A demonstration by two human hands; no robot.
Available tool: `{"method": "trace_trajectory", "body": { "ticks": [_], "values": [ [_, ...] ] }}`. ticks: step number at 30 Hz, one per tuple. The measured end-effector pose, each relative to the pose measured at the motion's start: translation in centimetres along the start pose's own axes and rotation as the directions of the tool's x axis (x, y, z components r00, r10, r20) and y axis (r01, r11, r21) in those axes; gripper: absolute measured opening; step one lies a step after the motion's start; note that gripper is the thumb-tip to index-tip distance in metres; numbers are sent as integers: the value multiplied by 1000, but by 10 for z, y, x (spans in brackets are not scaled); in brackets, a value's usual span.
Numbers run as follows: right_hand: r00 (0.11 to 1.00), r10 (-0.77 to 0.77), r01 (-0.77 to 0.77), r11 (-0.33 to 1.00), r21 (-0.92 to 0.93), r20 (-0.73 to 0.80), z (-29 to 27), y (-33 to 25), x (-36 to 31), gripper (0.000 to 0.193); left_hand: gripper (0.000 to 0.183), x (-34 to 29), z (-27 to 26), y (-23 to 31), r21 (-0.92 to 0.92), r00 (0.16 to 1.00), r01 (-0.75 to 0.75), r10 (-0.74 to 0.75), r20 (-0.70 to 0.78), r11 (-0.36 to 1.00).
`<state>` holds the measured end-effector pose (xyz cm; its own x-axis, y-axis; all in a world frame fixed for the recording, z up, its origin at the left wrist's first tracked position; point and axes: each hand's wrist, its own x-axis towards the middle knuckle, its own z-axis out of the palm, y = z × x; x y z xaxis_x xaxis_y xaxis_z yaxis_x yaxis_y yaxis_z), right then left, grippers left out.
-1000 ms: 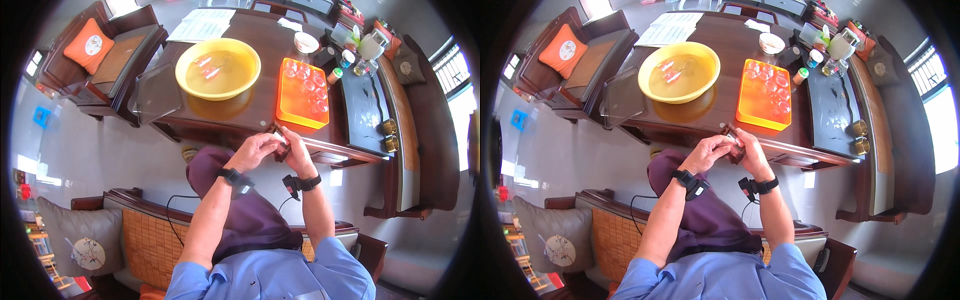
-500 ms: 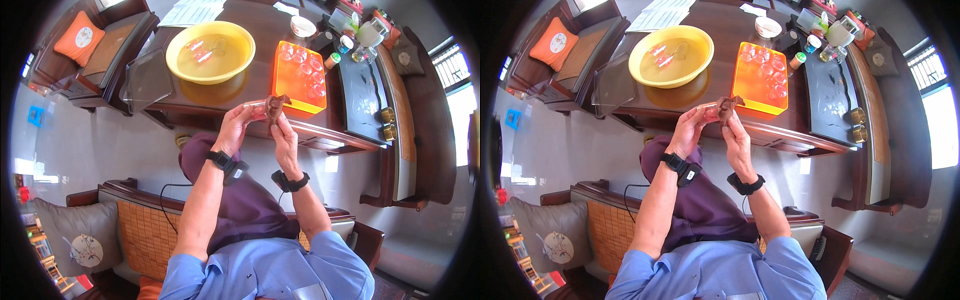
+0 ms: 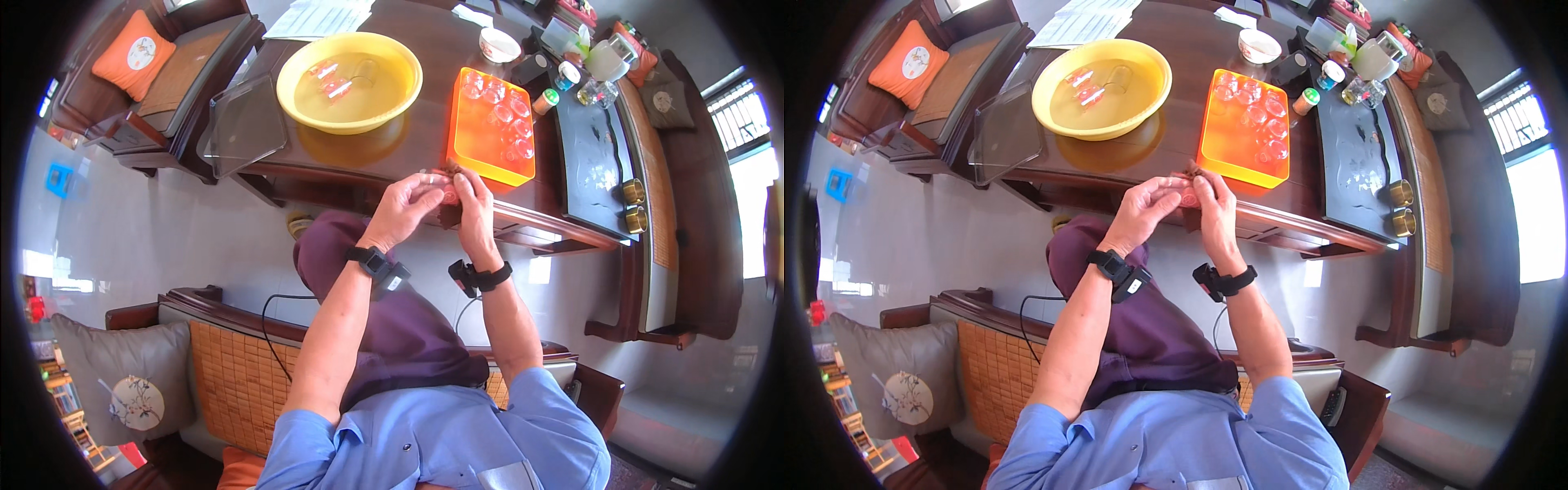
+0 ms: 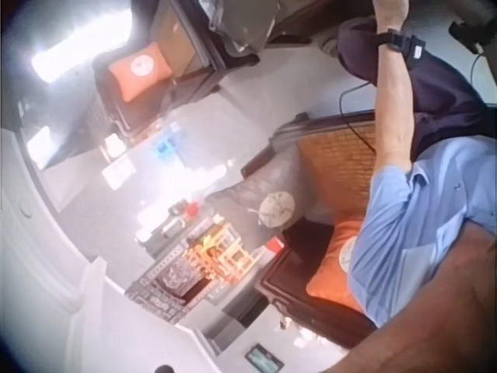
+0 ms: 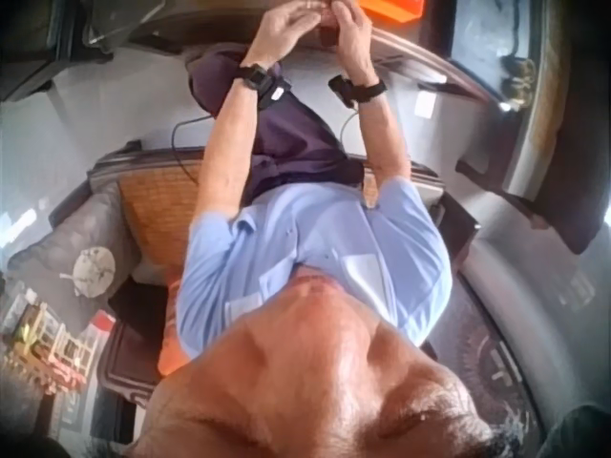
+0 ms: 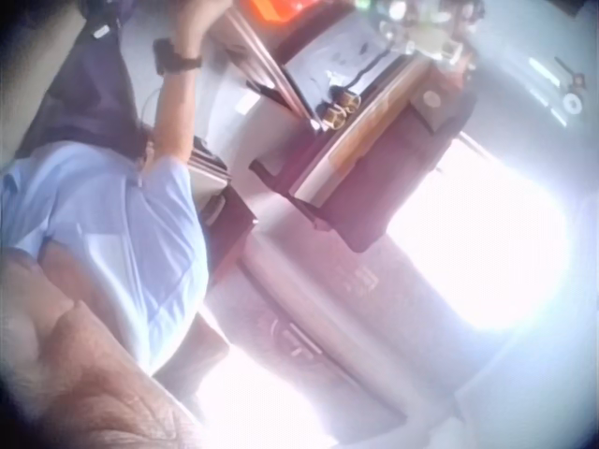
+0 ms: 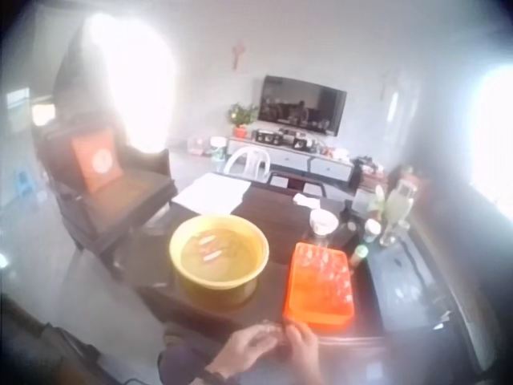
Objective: The person cleans a set of small clear cups and several small brown lids by hand with a cloth, then places them into an orange tray.
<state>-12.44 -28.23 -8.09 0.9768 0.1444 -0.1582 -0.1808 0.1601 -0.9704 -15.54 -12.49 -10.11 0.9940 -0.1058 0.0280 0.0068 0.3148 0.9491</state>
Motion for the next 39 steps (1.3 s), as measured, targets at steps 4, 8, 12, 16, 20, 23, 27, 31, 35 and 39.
{"method": "trace_trajectory", "body": {
  "ticks": [4,8,12,16,20,23,27,31,35,39],
  "values": [
    [997,78,-66,954,294,-30,-5,3,4,35,28,0,4,-1,289,986,-156,134,96,944],
    [985,172,-171,985,-20,19,-14,3,-6,44,24,2,-5,-8,350,989,-122,84,121,929],
    [981,-189,193,968,-163,43,-12,27,-15,48,21,3,-8,-10,187,994,-87,73,85,978],
    [778,-474,580,290,-761,413,-2,11,-33,48,17,0,-8,-10,155,997,-35,24,68,987],
    [745,-509,622,296,-725,431,-5,1,-18,42,15,-4,-7,0,196,991,-31,5,130,980],
    [959,-22,158,869,-470,281,-12,-13,-4,42,17,-6,-7,2,78,973,14,-31,229,997],
    [955,134,-164,982,91,266,-20,-10,-4,48,18,-6,-6,6,-108,973,51,-25,229,993],
    [945,-1,-175,841,511,326,-15,-28,-18,53,17,-2,-12,9,-344,986,97,-44,159,934],
    [964,-87,-4,941,338,252,-11,-33,-20,50,16,-3,-13,11,-446,971,178,-84,224,877],
    [954,-20,-12,995,103,299,-19,-28,-17,45,16,-4,-15,8,-453,970,183,-86,227,873]
  ]
}}
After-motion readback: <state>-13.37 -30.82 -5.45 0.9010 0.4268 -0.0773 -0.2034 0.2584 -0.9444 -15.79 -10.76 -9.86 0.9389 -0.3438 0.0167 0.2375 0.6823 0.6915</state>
